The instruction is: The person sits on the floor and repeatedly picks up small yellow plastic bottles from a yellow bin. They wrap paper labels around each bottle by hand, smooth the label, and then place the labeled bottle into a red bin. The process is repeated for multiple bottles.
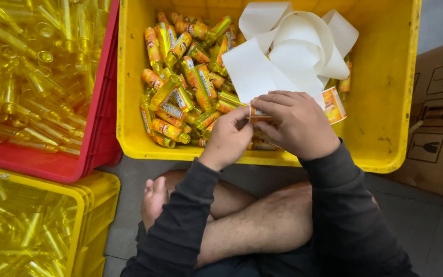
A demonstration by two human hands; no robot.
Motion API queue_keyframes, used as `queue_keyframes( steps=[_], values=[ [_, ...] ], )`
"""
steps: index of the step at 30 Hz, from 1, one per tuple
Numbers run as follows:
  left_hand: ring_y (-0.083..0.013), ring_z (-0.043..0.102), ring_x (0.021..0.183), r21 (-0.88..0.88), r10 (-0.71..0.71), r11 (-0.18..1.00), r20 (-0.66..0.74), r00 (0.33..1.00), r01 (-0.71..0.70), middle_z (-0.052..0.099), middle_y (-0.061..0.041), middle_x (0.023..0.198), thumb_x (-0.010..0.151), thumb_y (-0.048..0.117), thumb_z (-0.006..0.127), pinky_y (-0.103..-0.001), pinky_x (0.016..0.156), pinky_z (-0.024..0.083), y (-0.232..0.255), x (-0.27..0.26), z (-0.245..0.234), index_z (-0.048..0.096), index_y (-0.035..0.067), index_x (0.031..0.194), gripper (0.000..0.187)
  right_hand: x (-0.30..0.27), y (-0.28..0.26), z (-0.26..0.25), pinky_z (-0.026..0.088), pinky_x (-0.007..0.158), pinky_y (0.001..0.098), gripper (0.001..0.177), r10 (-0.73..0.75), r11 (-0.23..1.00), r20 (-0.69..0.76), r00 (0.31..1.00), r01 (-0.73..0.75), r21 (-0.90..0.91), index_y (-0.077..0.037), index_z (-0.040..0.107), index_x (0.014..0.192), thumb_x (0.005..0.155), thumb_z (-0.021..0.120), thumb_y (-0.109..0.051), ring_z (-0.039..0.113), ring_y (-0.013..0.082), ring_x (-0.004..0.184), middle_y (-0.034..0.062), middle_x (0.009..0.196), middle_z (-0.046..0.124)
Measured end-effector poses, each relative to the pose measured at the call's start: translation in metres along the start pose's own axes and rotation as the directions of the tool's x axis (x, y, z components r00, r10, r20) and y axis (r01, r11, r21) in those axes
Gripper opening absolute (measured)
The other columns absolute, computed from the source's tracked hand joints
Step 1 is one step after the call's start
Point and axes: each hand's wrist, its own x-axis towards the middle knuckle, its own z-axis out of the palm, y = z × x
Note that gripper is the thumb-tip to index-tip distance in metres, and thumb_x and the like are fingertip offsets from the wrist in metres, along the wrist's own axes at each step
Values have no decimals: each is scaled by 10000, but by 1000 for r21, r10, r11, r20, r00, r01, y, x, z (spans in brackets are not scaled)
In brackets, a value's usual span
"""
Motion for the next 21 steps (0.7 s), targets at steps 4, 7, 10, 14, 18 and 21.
queue_keyframes(
  steps=[4, 7, 10, 14, 18, 21],
  values=[
    [-165, 733, 903, -56, -105, 993, -16, 994, 104, 787, -118, 991, 900, 55, 650, -353, 789, 597, -9, 5, -3, 722, 54, 1215, 323, -7, 9, 8, 546, 901, 429, 266, 58, 998, 70, 996, -57, -18, -107, 776, 1187, 937, 753, -194, 727, 293, 1096, 89, 1132, 777],
    [-152, 724, 902, 71, -44, 996, -27, 999, 46, 777, -66, 909, 879, 115, 698, -348, 830, 578, -4, 2, 1, 741, 100, 1150, 274, -7, 13, 9, 561, 891, 406, 228, 87, 994, 99, 991, -93, 60, -103, 786, 1171, 971, 714, -188, 733, 285, 1071, 85, 1103, 783],
    [-287, 757, 999, 187, 0, 982, -20, 1000, 3, 787, -138, 971, 886, 107, 669, -401, 846, 586, 12, -1, -2, 740, 76, 1137, 263, -6, 12, 6, 541, 925, 494, 236, 230, 896, 256, 939, -308, 321, -114, 777, 1190, 1001, 653, -180, 709, 377, 1097, 118, 1117, 781],
    [-320, 751, 1022, 182, 42, 982, -1, 999, -41, 780, -146, 1021, 888, 76, 662, -407, 873, 588, 13, -3, -2, 743, 72, 1156, 280, -10, 17, 7, 529, 955, 519, 229, 333, 790, 327, 884, -451, 415, -112, 793, 1139, 1008, 628, -201, 711, 405, 1097, 153, 1081, 788],
    [-374, 703, 1113, 257, -32, 966, 28, 999, 24, 745, -175, 1127, 895, 94, 630, -452, 929, 576, 9, -1, -8, 701, 75, 1254, 366, -20, 57, 18, 512, 980, 493, 255, 471, 727, 237, 849, -527, 441, -130, 788, 1150, 1033, 575, -204, 702, 345, 1091, 152, 1066, 758],
    [-331, 710, 1044, 322, -109, 939, -59, 992, 123, 733, -166, 1164, 865, 71, 591, -414, 878, 585, 9, 0, -11, 600, 84, 1361, 496, -10, 48, -1, 495, 831, 353, 181, 629, 643, -232, 742, -330, 691, -135, 687, 1081, 1058, 512, -174, 613, 200, 927, 65, 1005, 674]
  ],
)
